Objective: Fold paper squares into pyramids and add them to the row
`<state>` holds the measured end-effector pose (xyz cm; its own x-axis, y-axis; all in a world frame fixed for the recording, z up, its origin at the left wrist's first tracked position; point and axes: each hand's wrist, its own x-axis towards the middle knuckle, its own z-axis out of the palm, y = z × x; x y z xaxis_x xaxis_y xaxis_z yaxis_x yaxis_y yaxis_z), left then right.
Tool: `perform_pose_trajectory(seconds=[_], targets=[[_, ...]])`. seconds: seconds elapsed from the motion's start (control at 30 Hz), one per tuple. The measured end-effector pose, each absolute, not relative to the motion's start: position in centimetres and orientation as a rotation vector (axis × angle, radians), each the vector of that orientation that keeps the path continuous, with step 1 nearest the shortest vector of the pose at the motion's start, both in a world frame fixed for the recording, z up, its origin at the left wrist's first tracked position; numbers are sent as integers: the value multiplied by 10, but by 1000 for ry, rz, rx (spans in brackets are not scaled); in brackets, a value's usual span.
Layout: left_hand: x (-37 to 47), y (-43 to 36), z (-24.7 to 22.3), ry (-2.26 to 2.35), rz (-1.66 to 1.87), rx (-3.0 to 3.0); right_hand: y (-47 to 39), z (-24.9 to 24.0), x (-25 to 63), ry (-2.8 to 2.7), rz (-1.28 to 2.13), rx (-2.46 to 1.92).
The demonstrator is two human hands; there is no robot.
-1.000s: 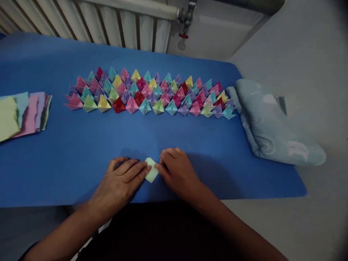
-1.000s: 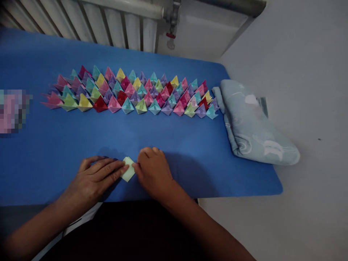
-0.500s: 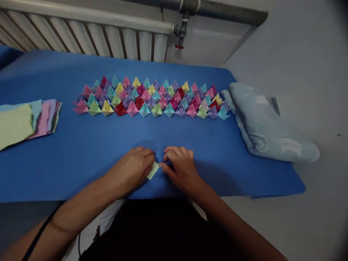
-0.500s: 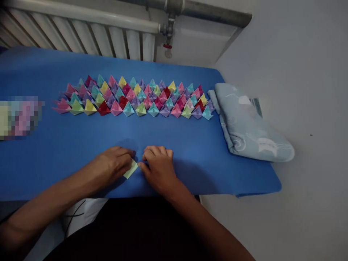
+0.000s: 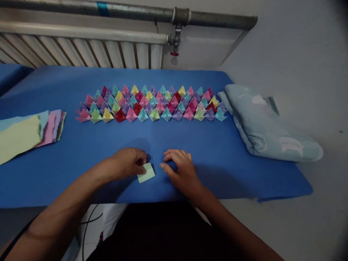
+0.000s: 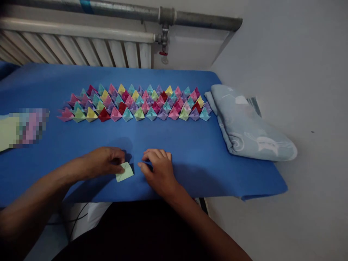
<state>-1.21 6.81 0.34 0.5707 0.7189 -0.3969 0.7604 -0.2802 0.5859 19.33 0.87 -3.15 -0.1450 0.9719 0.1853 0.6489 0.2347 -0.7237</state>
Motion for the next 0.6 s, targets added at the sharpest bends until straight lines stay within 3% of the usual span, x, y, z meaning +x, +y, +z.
perform_pose_trajectory(seconds=[0.2, 0.33, 0.43, 0.6], targets=[[-19, 41, 3, 1216, 673, 1184, 4, -15, 181, -1425, 1246, -1335], [-10, 30, -5, 1264, 888, 1009, 4, -13, 167, -1270, 1442, -1216], [-12, 27, -7, 1239, 897, 1073, 5, -15, 164, -1408, 1250, -1246], [-26, 24, -2, 1184, 874, 1854, 7, -18, 174, -1934, 454, -1062]])
